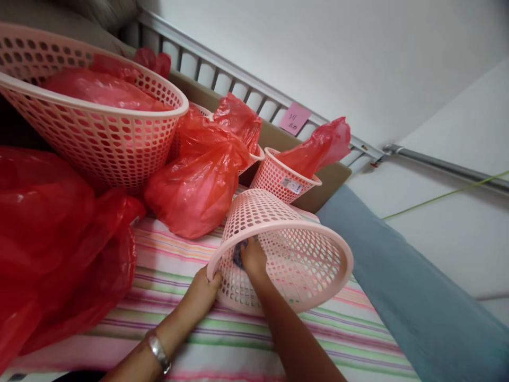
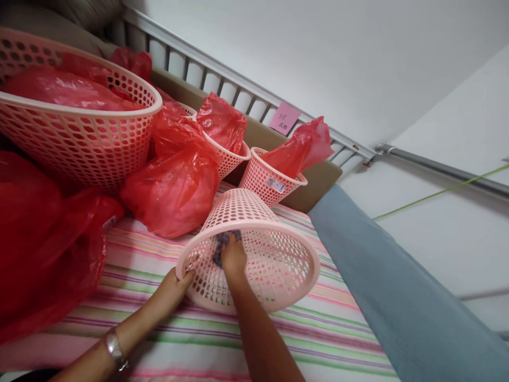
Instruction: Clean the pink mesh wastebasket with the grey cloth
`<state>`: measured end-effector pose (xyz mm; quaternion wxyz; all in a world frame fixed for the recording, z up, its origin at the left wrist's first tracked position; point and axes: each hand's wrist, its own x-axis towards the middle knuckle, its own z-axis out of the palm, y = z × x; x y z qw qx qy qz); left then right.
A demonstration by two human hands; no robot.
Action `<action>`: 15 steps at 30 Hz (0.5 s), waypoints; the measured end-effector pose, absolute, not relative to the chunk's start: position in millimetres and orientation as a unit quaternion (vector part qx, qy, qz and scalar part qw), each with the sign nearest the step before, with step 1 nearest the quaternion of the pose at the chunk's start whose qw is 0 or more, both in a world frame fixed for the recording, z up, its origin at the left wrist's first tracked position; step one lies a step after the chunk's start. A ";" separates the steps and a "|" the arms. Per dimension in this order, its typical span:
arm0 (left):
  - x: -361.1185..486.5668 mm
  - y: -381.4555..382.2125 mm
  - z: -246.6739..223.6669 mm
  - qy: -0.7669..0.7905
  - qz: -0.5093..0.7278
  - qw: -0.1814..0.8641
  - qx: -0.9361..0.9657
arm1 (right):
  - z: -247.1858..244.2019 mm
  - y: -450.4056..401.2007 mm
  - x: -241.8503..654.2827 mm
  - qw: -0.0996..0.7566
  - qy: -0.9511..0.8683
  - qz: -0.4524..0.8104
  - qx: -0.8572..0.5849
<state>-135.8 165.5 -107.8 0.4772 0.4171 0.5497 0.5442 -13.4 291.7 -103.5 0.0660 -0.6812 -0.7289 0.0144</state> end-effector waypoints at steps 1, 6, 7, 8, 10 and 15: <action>-135.3 165.5 -108.9 0.546 0.548 0.479 0.415 | -105.1 278.2 -11.9 0.064 -0.730 0.009 -0.680; -135.5 163.0 -110.1 0.536 0.553 0.498 0.399 | -113.8 206.8 2.9 0.079 -0.760 0.039 -0.643; -135.5 162.2 -110.1 0.536 0.551 0.504 0.394 | -114.9 196.1 6.2 0.086 -0.767 0.050 -0.634; -135.5 161.5 -110.3 0.536 0.549 0.511 0.388 | -115.8 187.8 9.0 0.091 -0.773 0.060 -0.625; -135.1 160.7 -110.9 0.537 0.541 0.524 0.379 | -116.7 180.1 12.2 0.097 -0.779 0.068 -0.616; -132.4 162.4 -113.2 0.542 0.513 0.555 0.366 | -115.3 214.5 1.3 0.082 -0.757 0.035 -0.648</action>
